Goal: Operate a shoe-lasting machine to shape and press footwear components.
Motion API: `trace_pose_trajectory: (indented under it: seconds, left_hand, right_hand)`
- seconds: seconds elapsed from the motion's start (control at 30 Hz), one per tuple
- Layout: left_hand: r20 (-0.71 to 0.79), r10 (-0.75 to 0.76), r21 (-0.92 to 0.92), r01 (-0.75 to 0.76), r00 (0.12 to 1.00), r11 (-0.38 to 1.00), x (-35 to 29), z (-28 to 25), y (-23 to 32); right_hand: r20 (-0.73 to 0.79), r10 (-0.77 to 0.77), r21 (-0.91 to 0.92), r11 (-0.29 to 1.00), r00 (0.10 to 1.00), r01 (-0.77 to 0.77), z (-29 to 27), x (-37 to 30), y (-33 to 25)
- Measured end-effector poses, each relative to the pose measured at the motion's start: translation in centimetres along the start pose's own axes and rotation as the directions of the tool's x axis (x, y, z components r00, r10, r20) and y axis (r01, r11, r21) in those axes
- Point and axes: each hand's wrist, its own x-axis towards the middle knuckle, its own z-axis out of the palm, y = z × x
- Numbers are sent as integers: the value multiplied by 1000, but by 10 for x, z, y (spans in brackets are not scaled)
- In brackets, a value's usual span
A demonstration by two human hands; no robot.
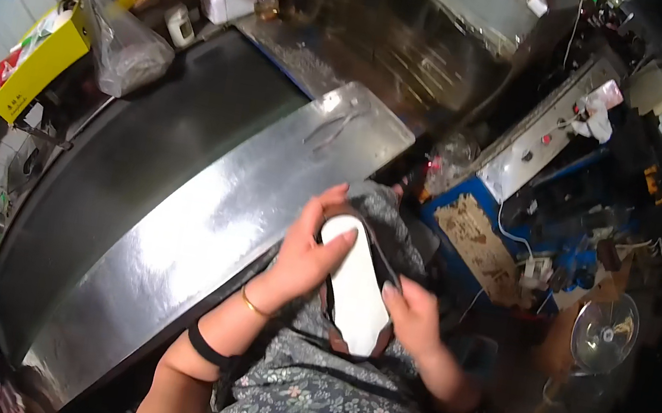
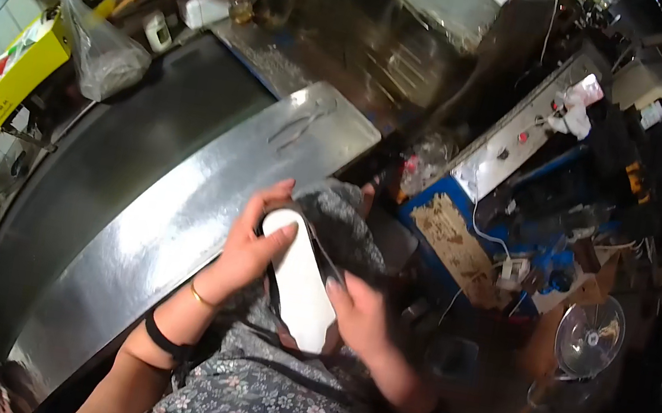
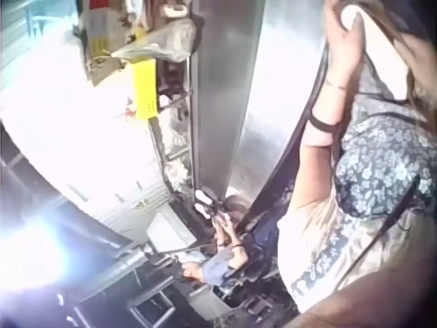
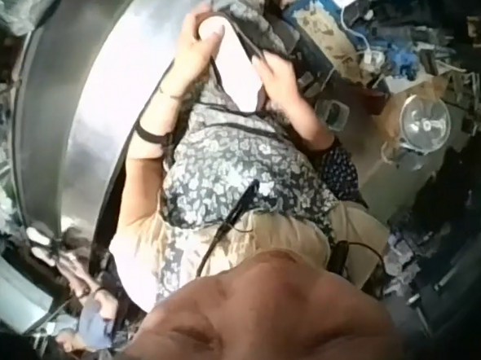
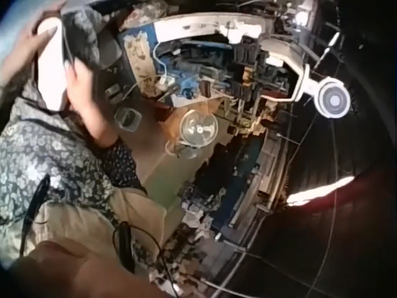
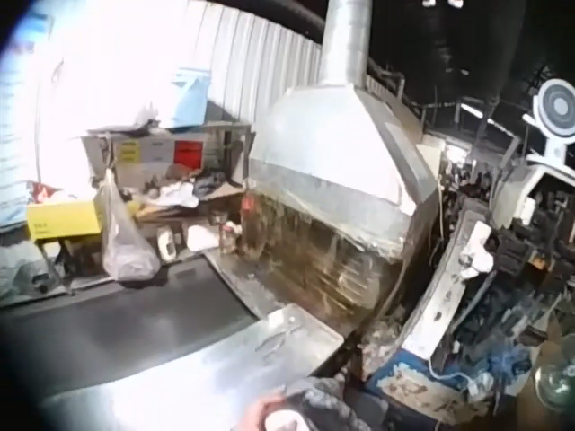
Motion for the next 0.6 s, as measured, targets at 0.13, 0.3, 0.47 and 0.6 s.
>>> trace_pose_trajectory:
  seconds: [0.13, 0.3, 0.47, 0.6]
  left_hand:
    - [34, -321, -182, 321, 947, 929, -7, 5, -14]
    - [10, -178, -79, 178, 984, 981, -11, 9, -29]
    - [-65, -204, -35, 202, 977, 979, 4, 11, -42]
    - [-45, -125, 127, 130, 991, 983, 3, 15, -38]
  right_hand:
    - [108, 257, 681, 684, 960, -259, 0, 18, 24]
    - [47, -141, -334, 931, 989, 149, 36, 26, 25]
    - [59, -455, -837, 463, 889, 292, 37, 43, -2]
    - [4, -525, -806, 501, 851, 314, 24, 33, 3]
